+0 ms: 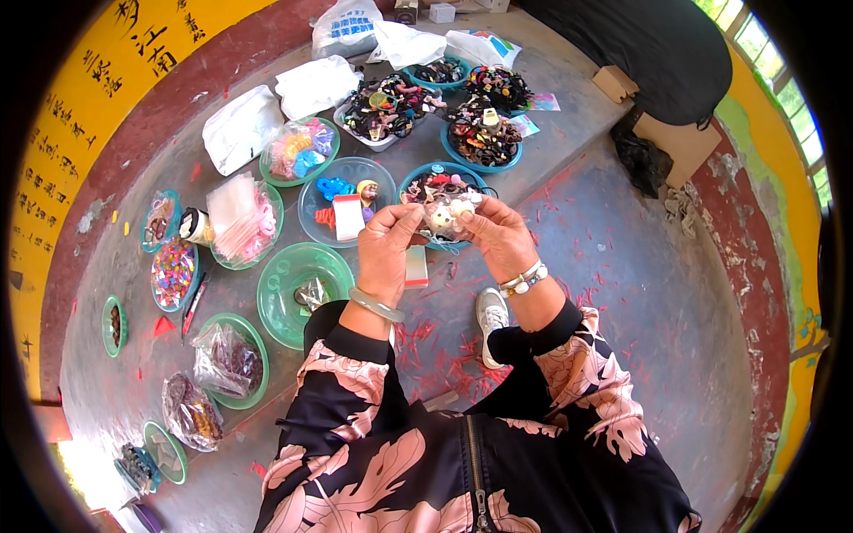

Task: The person sits on the floor and sorts through various hair accessories, including hair clips and small toys. They pick up items from bowls, place them into small plastic bags, and seal the bags.

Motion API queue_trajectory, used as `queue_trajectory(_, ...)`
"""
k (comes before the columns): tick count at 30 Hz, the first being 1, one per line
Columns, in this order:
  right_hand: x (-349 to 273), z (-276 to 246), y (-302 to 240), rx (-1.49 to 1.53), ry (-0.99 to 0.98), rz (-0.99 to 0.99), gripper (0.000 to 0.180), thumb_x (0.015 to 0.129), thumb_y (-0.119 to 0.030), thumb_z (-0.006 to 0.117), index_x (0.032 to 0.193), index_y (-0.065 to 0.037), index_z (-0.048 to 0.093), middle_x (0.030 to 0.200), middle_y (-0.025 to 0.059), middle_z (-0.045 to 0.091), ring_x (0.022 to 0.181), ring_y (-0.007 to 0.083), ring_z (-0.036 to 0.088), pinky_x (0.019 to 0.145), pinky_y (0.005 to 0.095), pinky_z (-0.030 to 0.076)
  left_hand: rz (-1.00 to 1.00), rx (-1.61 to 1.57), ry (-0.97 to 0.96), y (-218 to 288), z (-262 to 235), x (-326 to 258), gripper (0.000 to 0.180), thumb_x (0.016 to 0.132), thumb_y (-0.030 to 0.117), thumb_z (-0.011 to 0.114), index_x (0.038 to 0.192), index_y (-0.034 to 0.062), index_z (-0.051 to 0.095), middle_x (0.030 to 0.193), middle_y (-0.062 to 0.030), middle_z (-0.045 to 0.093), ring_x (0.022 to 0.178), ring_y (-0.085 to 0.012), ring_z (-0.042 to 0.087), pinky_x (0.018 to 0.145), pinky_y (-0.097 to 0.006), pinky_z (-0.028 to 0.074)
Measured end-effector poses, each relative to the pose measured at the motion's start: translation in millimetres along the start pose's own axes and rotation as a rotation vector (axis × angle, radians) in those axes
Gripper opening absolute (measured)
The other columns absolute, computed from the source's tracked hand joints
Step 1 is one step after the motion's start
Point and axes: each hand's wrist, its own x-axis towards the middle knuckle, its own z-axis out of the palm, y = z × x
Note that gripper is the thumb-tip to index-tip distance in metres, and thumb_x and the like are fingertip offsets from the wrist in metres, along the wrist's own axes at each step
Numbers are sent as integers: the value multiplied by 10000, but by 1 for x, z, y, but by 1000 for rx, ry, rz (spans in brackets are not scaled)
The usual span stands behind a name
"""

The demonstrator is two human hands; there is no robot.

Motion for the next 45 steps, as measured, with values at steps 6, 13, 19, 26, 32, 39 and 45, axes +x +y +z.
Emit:
queue_trajectory(6, 1, 0, 2, 60, 58, 64, 233, 778, -2, 613, 1009, -14, 584, 958, 81, 631, 832, 163, 605, 732, 283, 481, 8, -49, 22, 1, 0, 0, 162, 865, 161, 552, 931, 19, 594, 839, -52, 629, 726, -112, 590, 606, -226, 465)
queue_trajectory(13, 1, 9, 10, 62, 35, 42, 275, 756, 49, 609, 1019, -23, 579, 960, 84, 628, 852, 171, 603, 760, 285, 480, -141, -302, 132, -7, -8, 7, 121, 867, 178, 550, 880, 60, 571, 785, -28, 610, 684, -108, 580, 562, -219, 459)
queue_trajectory(19, 1, 10, 11, 88, 16, 29, 293, 746, 75, 598, 1022, -20, 578, 958, 97, 626, 861, 184, 603, 769, 288, 479, -185, -383, 88, -8, -14, 9, 118, 854, 185, 570, 887, 72, 572, 799, -23, 608, 697, -110, 582, 564, -216, 460)
queue_trajectory(26, 3, 0, 8, 127, 60, 97, 267, 765, 35, 606, 1025, -17, 571, 966, 92, 623, 848, 181, 602, 755, 302, 492, -231, -328, -57, 5, -5, 2, 170, 842, 204, 589, 962, 84, 579, 897, -11, 596, 830, -118, 556, 660, -242, 453)
queue_trajectory(32, 3, 3, 11, 53, 134, 128, 174, 797, -38, 601, 969, -16, 589, 926, 97, 630, 803, 182, 608, 711, 277, 485, -327, -284, -81, -1, -5, 2, 181, 845, 211, 582, 988, 100, 586, 885, 9, 596, 812, -98, 549, 650, -231, 440)
queue_trajectory(39, 0, 3, 11, 48, 86, 207, 330, 889, -298, 505, 1036, -6, 556, 963, 102, 623, 834, 178, 606, 725, 292, 481, -325, -290, 20, -10, -14, 7, 176, 850, 205, 569, 959, 74, 612, 853, 9, 617, 723, -62, 556, 575, -192, 444)
queue_trajectory(45, -1, 7, 12, 32, 23, 184, 349, 892, -307, 497, 1070, -12, 550, 990, 93, 617, 849, 171, 603, 729, 283, 478, -314, -343, 22, -11, -14, 8, 191, 858, 182, 552, 980, 42, 595, 875, -23, 622, 750, -98, 572, 643, -227, 455)
